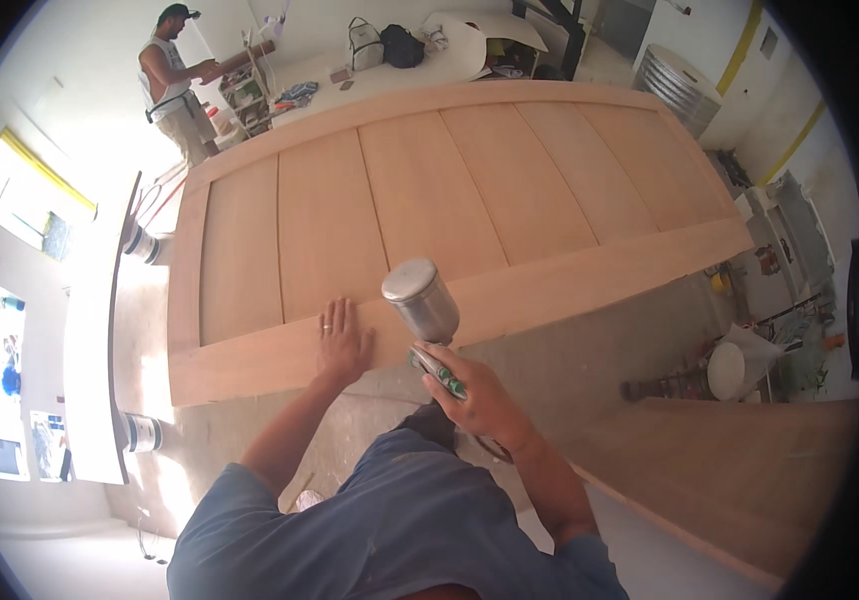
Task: The person uses a spray gun to apply a finish to a large wooden door panel. They then retrieve a roll of tape from a bag and wrap it around the spray gun's hose.
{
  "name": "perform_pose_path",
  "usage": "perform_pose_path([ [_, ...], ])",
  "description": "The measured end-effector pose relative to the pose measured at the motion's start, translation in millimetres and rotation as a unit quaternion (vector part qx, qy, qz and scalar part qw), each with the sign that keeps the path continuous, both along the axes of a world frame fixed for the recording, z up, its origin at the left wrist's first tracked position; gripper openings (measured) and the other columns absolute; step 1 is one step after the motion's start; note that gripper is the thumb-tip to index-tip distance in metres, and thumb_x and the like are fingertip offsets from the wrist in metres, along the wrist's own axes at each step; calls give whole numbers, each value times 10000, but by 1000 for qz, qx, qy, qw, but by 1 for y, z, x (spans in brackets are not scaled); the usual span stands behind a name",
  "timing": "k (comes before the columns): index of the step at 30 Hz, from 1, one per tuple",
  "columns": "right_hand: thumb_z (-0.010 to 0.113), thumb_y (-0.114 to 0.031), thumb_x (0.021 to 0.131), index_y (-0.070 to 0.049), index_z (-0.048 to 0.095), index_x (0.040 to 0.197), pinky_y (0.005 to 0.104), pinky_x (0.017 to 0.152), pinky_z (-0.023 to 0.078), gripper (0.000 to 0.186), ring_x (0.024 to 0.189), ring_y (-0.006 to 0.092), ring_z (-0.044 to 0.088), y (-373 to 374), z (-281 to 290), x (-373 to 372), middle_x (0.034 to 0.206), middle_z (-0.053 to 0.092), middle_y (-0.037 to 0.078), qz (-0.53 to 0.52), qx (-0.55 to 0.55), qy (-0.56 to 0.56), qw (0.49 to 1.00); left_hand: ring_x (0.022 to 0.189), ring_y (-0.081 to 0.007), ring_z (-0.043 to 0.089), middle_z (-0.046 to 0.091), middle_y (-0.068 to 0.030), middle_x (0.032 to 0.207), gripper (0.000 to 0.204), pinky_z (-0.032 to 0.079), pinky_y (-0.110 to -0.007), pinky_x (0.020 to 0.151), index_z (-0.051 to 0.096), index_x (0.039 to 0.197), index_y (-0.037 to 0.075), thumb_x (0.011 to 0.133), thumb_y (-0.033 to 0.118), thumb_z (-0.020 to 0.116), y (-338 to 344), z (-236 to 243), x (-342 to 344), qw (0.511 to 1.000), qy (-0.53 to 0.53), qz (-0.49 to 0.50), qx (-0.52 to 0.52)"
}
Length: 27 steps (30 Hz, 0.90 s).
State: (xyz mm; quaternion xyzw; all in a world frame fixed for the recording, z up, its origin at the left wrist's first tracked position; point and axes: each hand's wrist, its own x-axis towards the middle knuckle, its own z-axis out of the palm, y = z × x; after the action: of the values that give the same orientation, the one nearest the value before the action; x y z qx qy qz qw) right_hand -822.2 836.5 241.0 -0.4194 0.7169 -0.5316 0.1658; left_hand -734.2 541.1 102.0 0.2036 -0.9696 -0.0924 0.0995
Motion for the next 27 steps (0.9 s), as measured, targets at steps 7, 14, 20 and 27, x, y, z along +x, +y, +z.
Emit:
perform_pose_path([
  [7, 673, -186, 1020, -63, 621, 1455, 430, 1017, 545, 455, 1196, 406, 700, 62, -12, -31, 1329, 704, 232, -119, 6, -30, 992, 1646, -397, 151, 232, -239, 1752, 794, 93, -549, 1335, 287, 1657, -40, 1079, 478, 455, 77, 9, -96, 982, -73, -175, 7],
  [14, 676, -164, 1024, -47, 609, 1467, 405, 1019, 538, 463, 1207, 416, 694, 165, -10, -95, 1334, 696, 253, -262, 8, -36, 964, 1636, -404, 186, 276, -250, 1732, 791, 127, -556, 1326, 311, 1641, -54, 1070, 464, 492, 202, 7, -242, 936, -56, -348, 19],
  [20, 653, -131, 1037, -2, 568, 1489, 381, 1021, 530, 478, 1214, 379, 712, 234, -13, -148, 1337, 700, 260, -350, -20, -126, 928, 1630, -406, 206, 304, -253, 1719, 784, 145, -563, 1320, 327, 1627, -73, 1056, 426, 526, 319, -11, -347, 898, -28, -438, 13],
  [27, 649, -150, 1047, 12, 569, 1491, 331, 1009, 518, 480, 1154, 220, 693, 287, -10, -213, 1297, 717, 227, -465, -23, -134, 875, 1622, -407, 225, 308, -253, 1717, 765, 168, -571, 1310, 340, 1623, -78, 1079, 444, 470, 409, -14, -439, 881, -24, -473, 4],
])
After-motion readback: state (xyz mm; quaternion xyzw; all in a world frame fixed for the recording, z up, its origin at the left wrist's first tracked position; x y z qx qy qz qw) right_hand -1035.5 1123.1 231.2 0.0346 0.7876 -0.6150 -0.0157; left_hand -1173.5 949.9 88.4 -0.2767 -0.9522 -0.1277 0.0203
